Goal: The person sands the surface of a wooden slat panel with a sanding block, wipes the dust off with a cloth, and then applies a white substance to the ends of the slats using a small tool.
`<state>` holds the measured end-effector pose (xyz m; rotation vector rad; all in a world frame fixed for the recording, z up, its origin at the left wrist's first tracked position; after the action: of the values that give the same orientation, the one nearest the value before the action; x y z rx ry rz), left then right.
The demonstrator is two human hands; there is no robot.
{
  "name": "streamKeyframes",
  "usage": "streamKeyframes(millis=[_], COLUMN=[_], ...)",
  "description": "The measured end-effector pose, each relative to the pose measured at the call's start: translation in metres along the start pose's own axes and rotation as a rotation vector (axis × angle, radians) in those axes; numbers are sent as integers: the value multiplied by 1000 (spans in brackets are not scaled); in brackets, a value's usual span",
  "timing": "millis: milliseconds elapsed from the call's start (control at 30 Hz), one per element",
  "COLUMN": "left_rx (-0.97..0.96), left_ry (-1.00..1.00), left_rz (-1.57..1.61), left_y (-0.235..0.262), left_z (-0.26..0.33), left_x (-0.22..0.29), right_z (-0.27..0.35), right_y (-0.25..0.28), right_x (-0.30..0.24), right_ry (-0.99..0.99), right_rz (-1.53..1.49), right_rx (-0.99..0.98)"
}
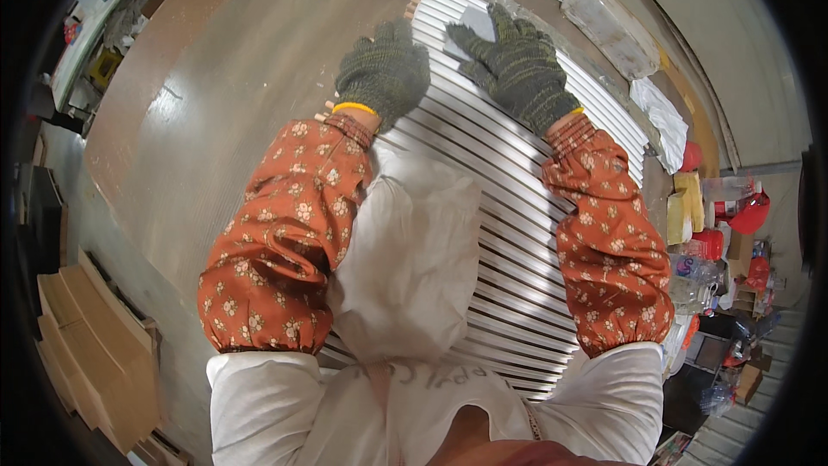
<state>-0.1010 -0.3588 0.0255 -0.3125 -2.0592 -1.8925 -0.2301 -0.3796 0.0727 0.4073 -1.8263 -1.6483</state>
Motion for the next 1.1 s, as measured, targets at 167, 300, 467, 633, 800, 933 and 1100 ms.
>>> streamKeyframes(millis=[167, 300, 467, 633, 800, 933, 1100], left_rx=[17, -4, -1, 20, -66, -53, -30], left_ry=[-17, 6, -24, -24, -15, 18, -1], left_rz=[-2, -37, -51, -3, -140, -16, -34], left_y=[4, 5, 3, 3, 8, 6, 4], left_z=[-1, 1, -2, -1, 6, 0, 0], left_x=[7, 7, 4, 11, 13, 5, 9], right_z=[-14, -14, 3, -32, -13, -8, -42], right_y=[2, 2, 0, 3, -3, -9, -10], right_x=[-11, -7, 2, -14, 19, 24, 6], right_ry=[-113, -104, -124, -120, -117, -107, -134], right_rz=[-32, -46, 34, -42, -13, 3, -155], right_rx=[11, -23, -102, 21, -56, -65, -19])
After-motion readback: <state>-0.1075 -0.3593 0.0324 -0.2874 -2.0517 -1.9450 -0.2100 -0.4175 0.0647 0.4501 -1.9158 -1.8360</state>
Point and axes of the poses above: each hand's wrist, its own z-axis away from the middle knuckle, its own y-axis out of the back of the hand, x = y × z, the point moved 10 cm from there along -z, towards the middle knuckle, and after that the axes turned 6 degrees about -x, right-handed, at the moved point
